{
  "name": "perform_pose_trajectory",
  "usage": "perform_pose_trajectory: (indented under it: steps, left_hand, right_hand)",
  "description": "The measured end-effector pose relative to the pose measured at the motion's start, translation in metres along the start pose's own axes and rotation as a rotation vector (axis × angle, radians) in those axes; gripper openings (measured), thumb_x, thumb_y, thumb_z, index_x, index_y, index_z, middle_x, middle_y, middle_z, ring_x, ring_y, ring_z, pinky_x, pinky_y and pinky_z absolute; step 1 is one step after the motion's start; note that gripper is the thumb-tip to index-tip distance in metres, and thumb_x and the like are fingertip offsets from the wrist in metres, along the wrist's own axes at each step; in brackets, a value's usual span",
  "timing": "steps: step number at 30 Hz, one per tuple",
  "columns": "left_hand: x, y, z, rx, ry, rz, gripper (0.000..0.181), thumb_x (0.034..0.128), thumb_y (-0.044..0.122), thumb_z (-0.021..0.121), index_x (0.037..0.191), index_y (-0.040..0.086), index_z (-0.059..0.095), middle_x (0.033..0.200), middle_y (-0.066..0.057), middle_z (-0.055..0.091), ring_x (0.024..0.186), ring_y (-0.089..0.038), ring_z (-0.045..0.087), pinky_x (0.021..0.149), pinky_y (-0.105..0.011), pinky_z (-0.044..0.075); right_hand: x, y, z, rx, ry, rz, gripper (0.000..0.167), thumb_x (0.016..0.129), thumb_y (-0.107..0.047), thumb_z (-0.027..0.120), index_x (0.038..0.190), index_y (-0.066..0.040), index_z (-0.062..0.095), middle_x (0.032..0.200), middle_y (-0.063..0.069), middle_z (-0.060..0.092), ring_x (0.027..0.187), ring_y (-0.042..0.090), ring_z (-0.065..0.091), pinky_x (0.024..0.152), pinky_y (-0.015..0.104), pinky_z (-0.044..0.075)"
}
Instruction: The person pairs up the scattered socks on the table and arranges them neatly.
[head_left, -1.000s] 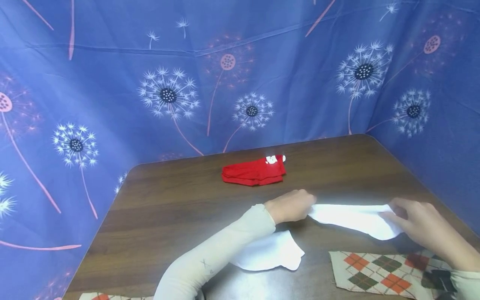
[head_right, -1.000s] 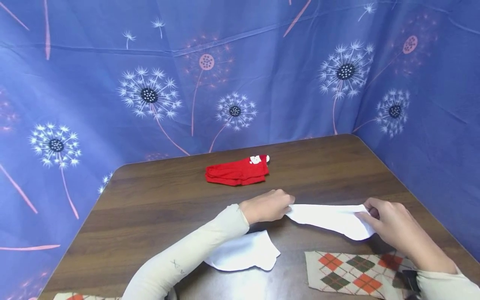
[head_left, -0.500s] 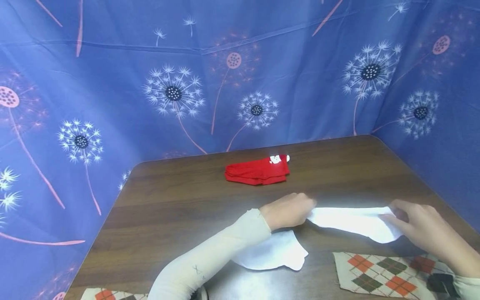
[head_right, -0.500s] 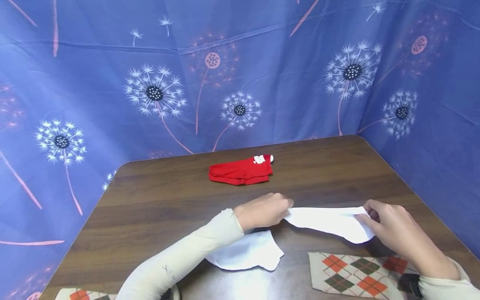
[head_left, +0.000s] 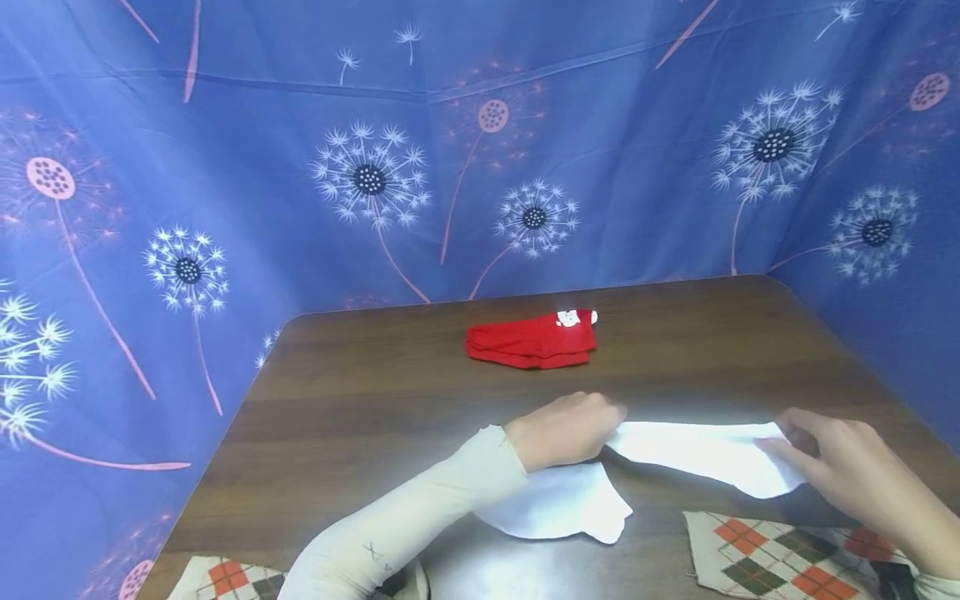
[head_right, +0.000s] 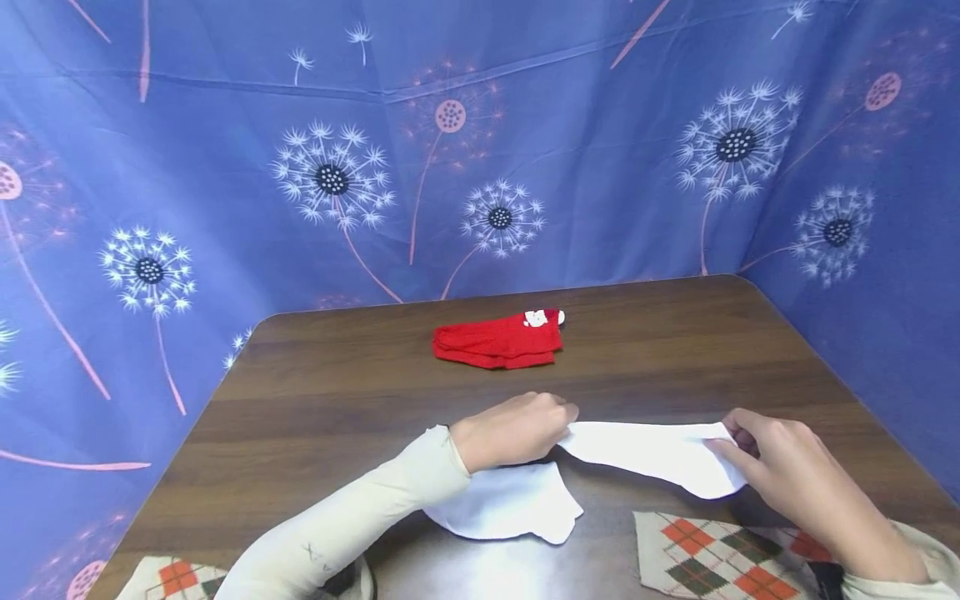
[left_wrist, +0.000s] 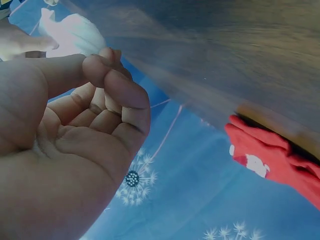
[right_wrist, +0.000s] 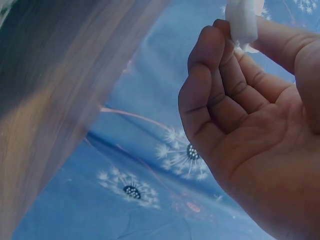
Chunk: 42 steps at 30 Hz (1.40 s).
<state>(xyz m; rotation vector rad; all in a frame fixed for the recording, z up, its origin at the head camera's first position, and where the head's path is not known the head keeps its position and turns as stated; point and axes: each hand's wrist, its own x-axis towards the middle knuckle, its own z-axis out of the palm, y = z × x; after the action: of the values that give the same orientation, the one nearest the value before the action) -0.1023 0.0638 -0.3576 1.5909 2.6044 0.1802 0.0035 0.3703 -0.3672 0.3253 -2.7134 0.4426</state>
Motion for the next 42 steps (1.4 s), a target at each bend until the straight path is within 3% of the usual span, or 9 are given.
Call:
perform_pose_trajectory:
  steps: [11,24,35,42]
  left_hand:
    - [-0.015,-0.007,-0.004,0.043,0.026,-0.016,0.013,0.0904,0.001,0.064,0.096,0.013,0.066,0.079,0.007,0.063,0.064,-0.003,0.056,0.058,-0.012,0.043]
    - [-0.038,-0.013,-0.01,0.075,0.067,-0.01,0.009,0.0897,0.003,0.068,0.094,0.011,0.067,0.079,0.004,0.063,0.067,-0.006,0.06,0.059,-0.01,0.044]
    - [-0.058,-0.015,-0.013,0.079,0.087,-0.027,0.009,0.0885,0.002,0.069,0.094,0.009,0.067,0.08,0.003,0.064,0.064,-0.005,0.057,0.055,-0.01,0.042]
    - [-0.072,-0.016,-0.01,0.097,0.11,-0.008,0.012,0.0883,-0.002,0.065,0.09,0.011,0.066,0.077,0.005,0.061,0.062,-0.005,0.055,0.052,-0.012,0.04]
  right_hand:
    - [0.005,-0.012,0.004,0.041,0.007,-0.029,0.028,0.083,-0.019,0.079,0.076,-0.02,0.052,0.06,-0.018,0.031,0.053,-0.004,0.025,0.05,0.023,0.026]
    - [0.01,-0.028,0.005,0.104,-0.014,-0.048,0.038,0.084,-0.015,0.079,0.073,-0.021,0.044,0.06,-0.016,0.025,0.052,-0.005,0.021,0.048,0.021,0.024]
    - [0.013,-0.043,0.007,0.124,-0.021,-0.079,0.037,0.084,-0.014,0.079,0.074,-0.023,0.045,0.061,-0.018,0.028,0.053,-0.005,0.023,0.048,0.021,0.024]
    - [0.014,-0.053,0.01,0.131,-0.023,-0.084,0.039,0.082,-0.014,0.08,0.073,-0.024,0.044,0.061,-0.018,0.028,0.054,-0.005,0.026,0.051,0.022,0.026]
